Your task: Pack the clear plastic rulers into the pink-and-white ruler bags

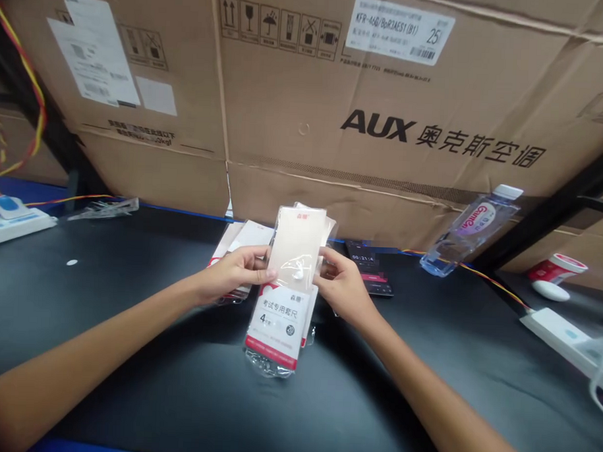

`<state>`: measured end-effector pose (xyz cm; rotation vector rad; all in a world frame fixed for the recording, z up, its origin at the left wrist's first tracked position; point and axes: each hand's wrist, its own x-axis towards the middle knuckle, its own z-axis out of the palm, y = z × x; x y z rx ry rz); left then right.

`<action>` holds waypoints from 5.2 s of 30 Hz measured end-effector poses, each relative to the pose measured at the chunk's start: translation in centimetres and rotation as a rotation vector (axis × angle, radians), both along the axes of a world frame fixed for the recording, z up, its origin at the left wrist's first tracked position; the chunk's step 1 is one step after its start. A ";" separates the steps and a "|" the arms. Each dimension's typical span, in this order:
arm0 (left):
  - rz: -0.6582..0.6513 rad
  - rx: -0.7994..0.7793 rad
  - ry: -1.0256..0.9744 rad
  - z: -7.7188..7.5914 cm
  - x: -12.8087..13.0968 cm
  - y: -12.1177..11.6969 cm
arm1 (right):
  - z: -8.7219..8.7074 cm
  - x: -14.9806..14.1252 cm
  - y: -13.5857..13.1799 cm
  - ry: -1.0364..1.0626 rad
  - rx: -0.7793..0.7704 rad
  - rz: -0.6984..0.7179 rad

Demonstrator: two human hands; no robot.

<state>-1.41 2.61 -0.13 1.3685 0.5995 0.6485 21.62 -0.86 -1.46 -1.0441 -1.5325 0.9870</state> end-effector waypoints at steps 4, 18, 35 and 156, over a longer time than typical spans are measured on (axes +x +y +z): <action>-0.046 0.003 0.009 0.7 0.3 -0.6 | 0.2 -0.3 -0.2 -0.033 0.015 -0.024; 0.032 0.068 -0.044 0.9 -0.1 0.2 | 2.2 0.7 -0.1 0.037 -0.047 -0.177; 0.396 0.166 0.428 2.4 -7.4 5.6 | 1.9 4.8 1.4 -0.823 0.061 -0.342; -0.165 1.407 0.526 -1.8 4.1 -8.5 | -2.1 1.3 0.6 -0.978 0.161 -0.295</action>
